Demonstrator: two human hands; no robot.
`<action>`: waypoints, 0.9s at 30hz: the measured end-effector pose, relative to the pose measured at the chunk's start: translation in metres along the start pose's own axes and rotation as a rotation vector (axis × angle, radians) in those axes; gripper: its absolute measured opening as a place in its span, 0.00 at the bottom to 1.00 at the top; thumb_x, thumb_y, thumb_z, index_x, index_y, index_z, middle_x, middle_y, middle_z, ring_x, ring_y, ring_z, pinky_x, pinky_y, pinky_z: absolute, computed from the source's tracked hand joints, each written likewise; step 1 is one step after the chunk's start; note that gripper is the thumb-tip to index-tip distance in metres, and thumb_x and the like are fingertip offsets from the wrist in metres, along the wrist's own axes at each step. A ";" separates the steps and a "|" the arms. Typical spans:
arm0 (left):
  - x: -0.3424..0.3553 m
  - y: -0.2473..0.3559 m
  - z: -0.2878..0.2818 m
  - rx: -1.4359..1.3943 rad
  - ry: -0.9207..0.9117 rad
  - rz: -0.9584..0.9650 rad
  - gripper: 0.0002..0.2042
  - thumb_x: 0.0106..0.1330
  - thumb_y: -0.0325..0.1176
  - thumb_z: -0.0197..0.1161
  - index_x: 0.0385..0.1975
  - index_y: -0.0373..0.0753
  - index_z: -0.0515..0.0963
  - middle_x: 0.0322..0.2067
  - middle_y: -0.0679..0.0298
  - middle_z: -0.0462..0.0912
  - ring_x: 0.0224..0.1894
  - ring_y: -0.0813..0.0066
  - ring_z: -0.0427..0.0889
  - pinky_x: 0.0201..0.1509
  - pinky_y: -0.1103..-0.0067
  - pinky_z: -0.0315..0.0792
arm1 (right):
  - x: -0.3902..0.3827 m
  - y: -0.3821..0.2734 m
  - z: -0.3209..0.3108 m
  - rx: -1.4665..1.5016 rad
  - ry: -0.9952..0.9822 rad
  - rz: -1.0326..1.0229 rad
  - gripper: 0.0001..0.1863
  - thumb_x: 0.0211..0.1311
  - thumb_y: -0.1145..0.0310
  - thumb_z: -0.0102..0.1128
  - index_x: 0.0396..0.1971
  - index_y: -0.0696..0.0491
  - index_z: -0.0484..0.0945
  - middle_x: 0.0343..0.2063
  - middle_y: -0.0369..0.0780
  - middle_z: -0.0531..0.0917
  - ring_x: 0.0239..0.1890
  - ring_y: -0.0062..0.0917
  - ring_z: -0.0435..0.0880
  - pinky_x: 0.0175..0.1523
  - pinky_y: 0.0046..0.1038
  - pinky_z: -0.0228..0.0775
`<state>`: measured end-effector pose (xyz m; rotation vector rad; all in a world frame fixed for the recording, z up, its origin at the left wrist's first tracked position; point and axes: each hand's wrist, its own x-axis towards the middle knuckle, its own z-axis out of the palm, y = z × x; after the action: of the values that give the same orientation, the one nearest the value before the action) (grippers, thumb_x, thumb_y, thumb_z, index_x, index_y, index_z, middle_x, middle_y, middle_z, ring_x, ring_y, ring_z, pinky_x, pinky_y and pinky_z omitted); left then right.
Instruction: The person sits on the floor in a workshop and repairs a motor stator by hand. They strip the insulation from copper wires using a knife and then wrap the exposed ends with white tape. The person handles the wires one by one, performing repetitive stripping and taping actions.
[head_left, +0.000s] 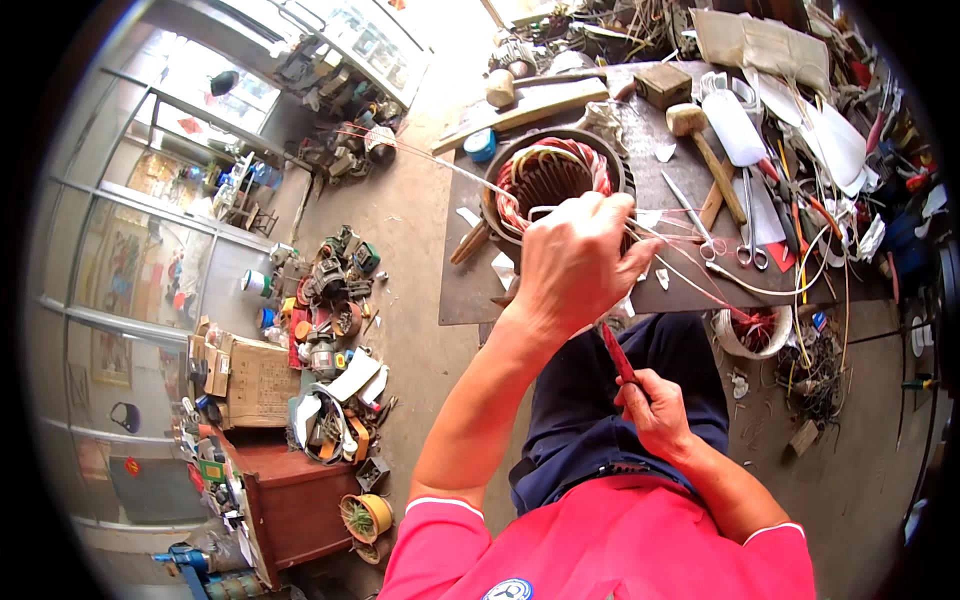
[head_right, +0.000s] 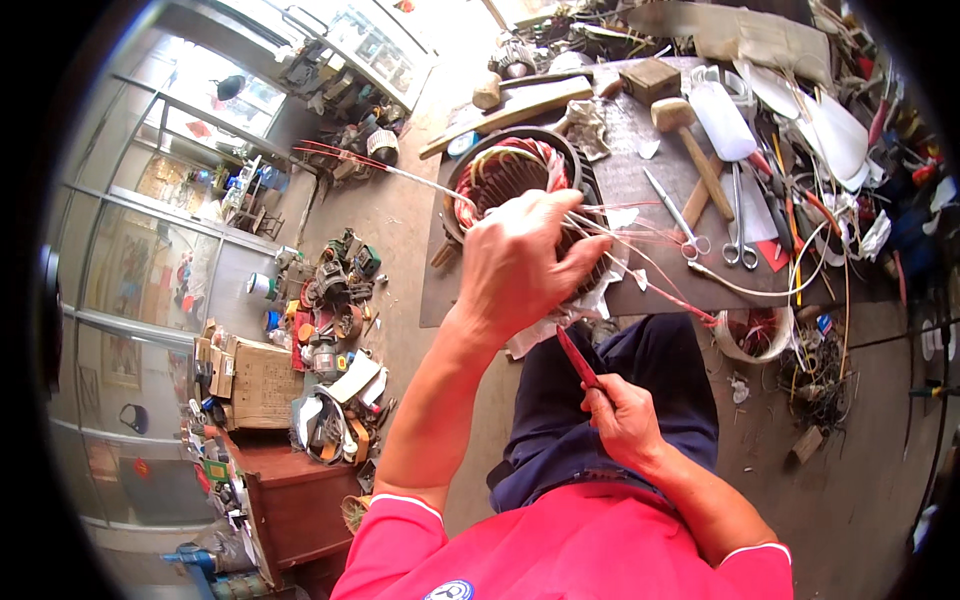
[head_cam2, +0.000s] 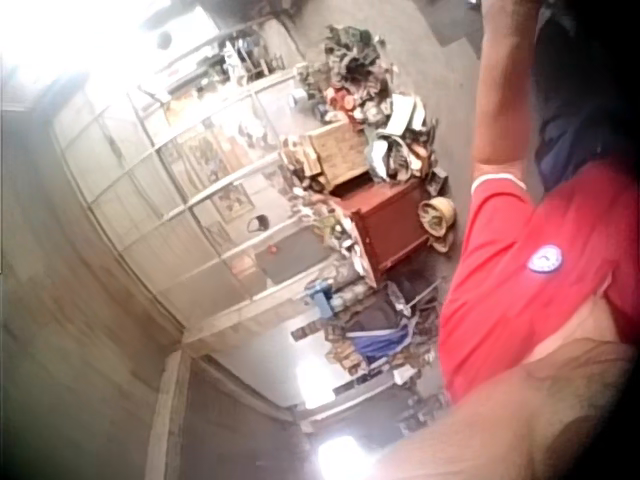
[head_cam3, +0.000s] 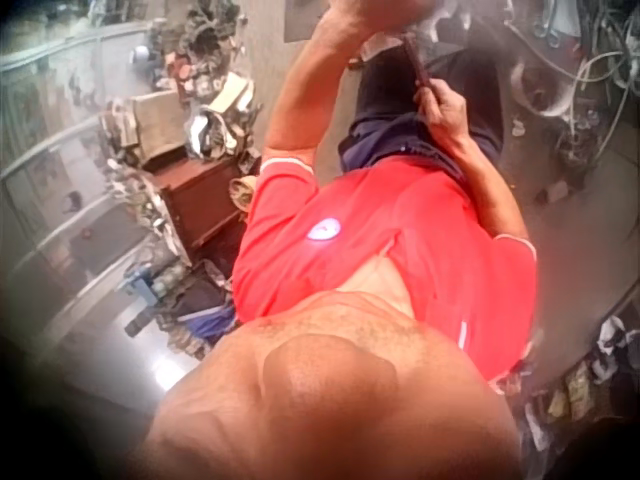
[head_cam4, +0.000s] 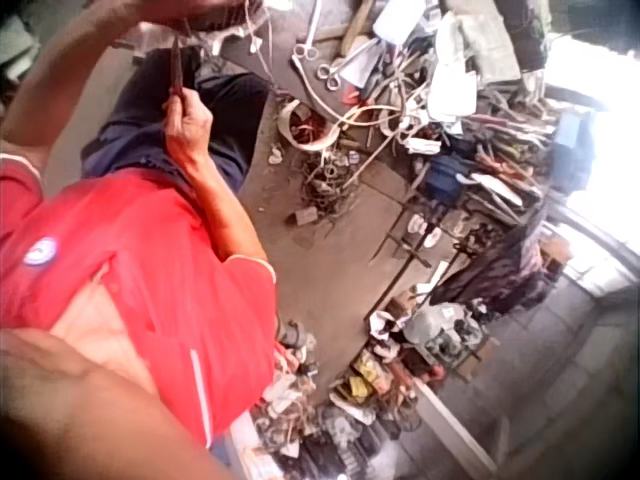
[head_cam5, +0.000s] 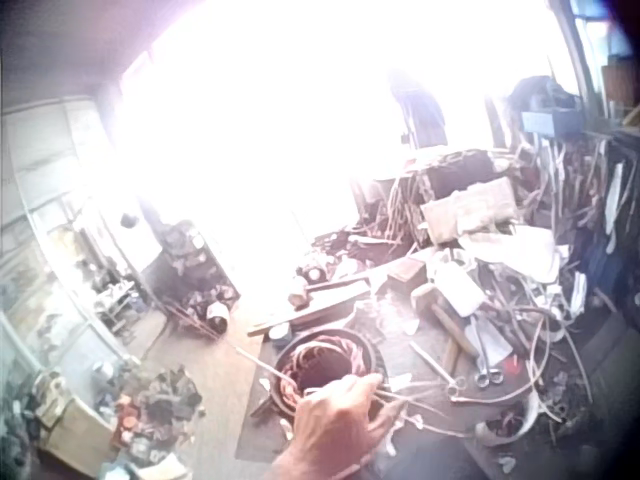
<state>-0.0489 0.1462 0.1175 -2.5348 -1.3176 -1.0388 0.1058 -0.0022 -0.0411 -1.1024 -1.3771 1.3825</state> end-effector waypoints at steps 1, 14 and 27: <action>0.004 -0.004 0.003 0.010 -0.044 -0.007 0.17 0.63 0.40 0.73 0.45 0.34 0.84 0.25 0.60 0.81 0.27 0.68 0.81 0.34 0.72 0.77 | 0.000 -0.001 0.000 -0.013 -0.008 0.012 0.06 0.74 0.76 0.56 0.42 0.61 0.80 0.25 0.38 0.84 0.22 0.16 0.81 0.27 0.21 0.73; -0.011 -0.095 -0.130 0.753 -0.492 -0.205 0.13 0.76 0.43 0.56 0.41 0.41 0.83 0.39 0.57 0.86 0.47 0.59 0.85 0.62 0.60 0.70 | -0.002 -0.008 0.007 -0.045 -0.146 0.021 0.08 0.72 0.77 0.55 0.47 0.61 0.79 0.26 0.37 0.84 0.23 0.17 0.81 0.30 0.22 0.74; -0.159 0.010 -0.091 -0.980 0.048 -1.001 0.11 0.75 0.33 0.65 0.32 0.32 0.83 0.16 0.70 0.77 0.18 0.87 0.71 0.22 0.84 0.64 | 0.071 -0.093 0.042 -0.558 -0.044 -0.649 0.04 0.66 0.76 0.62 0.38 0.56 0.78 0.28 0.44 0.81 0.28 0.40 0.84 0.32 0.37 0.76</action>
<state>-0.1517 -0.0044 0.0916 -2.1473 -2.6542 -2.3627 0.0481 0.0577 0.0507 -0.8313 -1.9933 0.5669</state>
